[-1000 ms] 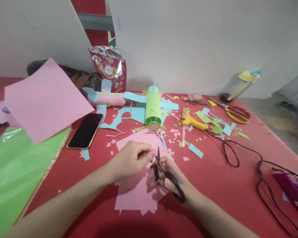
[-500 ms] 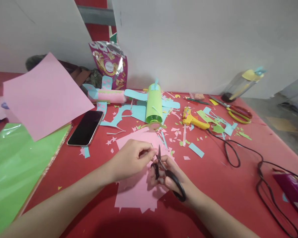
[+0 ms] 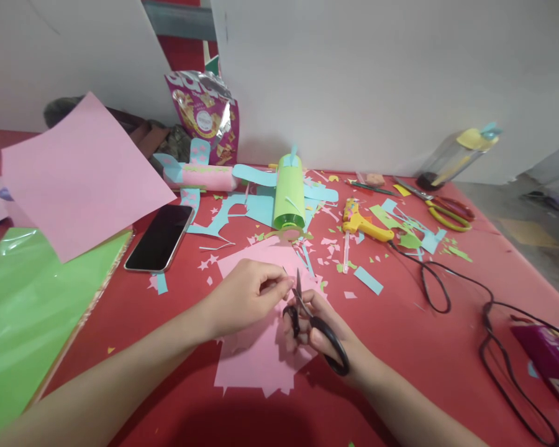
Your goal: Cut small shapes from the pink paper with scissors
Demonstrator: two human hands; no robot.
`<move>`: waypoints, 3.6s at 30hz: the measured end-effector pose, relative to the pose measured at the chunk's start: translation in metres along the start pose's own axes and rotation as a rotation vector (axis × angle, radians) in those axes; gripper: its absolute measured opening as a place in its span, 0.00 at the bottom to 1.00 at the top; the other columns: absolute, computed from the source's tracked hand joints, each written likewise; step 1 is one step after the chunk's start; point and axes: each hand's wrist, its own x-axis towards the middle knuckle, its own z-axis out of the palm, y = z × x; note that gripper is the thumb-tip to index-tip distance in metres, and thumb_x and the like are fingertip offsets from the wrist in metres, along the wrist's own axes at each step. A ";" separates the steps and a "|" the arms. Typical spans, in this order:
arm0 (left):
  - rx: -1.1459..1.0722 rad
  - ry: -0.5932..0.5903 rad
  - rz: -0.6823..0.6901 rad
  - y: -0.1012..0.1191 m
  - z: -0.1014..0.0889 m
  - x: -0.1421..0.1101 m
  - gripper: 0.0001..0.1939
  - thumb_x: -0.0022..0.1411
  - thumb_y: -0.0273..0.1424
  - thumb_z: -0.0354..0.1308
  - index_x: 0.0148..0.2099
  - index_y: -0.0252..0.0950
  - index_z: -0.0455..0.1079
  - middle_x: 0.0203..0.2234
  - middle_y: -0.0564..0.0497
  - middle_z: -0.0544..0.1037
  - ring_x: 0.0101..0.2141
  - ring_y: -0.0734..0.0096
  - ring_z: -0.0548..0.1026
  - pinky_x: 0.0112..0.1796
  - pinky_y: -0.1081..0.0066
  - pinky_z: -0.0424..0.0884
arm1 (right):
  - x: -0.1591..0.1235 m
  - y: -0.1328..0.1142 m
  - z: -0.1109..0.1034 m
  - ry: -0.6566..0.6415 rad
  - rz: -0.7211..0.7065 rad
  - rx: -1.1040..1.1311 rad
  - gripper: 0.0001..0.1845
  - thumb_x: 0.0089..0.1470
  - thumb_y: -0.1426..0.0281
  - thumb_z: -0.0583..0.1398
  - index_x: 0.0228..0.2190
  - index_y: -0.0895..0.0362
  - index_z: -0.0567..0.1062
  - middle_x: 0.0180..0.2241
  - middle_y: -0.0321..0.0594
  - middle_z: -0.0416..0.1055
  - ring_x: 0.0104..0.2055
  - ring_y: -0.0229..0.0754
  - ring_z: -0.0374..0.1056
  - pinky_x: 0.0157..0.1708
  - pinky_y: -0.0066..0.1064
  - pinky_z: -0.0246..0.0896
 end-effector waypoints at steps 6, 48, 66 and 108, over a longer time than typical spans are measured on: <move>0.006 -0.002 -0.002 -0.002 -0.001 0.000 0.16 0.56 0.33 0.43 0.21 0.32 0.61 0.14 0.57 0.57 0.19 0.79 0.56 0.20 0.77 0.51 | 0.000 -0.001 0.000 0.018 0.024 -0.027 0.23 0.42 0.56 0.59 0.34 0.55 0.57 0.27 0.34 0.61 0.25 0.33 0.61 0.25 0.27 0.53; -0.064 -0.079 -0.113 -0.008 -0.005 0.004 0.16 0.54 0.35 0.44 0.21 0.32 0.66 0.14 0.56 0.62 0.18 0.79 0.59 0.21 0.77 0.56 | 0.002 0.005 -0.004 0.022 0.057 -0.032 0.20 0.43 0.54 0.57 0.29 0.56 0.58 0.17 0.30 0.63 0.13 0.29 0.58 0.12 0.21 0.43; -0.256 -0.134 -0.193 -0.011 -0.005 0.009 0.15 0.53 0.36 0.47 0.22 0.31 0.66 0.14 0.56 0.63 0.16 0.81 0.57 0.19 0.78 0.53 | 0.002 0.002 0.000 0.099 0.066 -0.047 0.20 0.42 0.55 0.58 0.28 0.56 0.58 0.16 0.29 0.63 0.12 0.28 0.56 0.13 0.22 0.45; -0.420 0.001 -0.185 -0.008 0.008 0.007 0.13 0.53 0.35 0.48 0.22 0.32 0.65 0.13 0.58 0.61 0.16 0.81 0.58 0.20 0.78 0.56 | 0.004 0.005 -0.002 0.081 0.052 0.013 0.21 0.41 0.55 0.59 0.32 0.55 0.58 0.23 0.32 0.63 0.20 0.33 0.62 0.19 0.25 0.52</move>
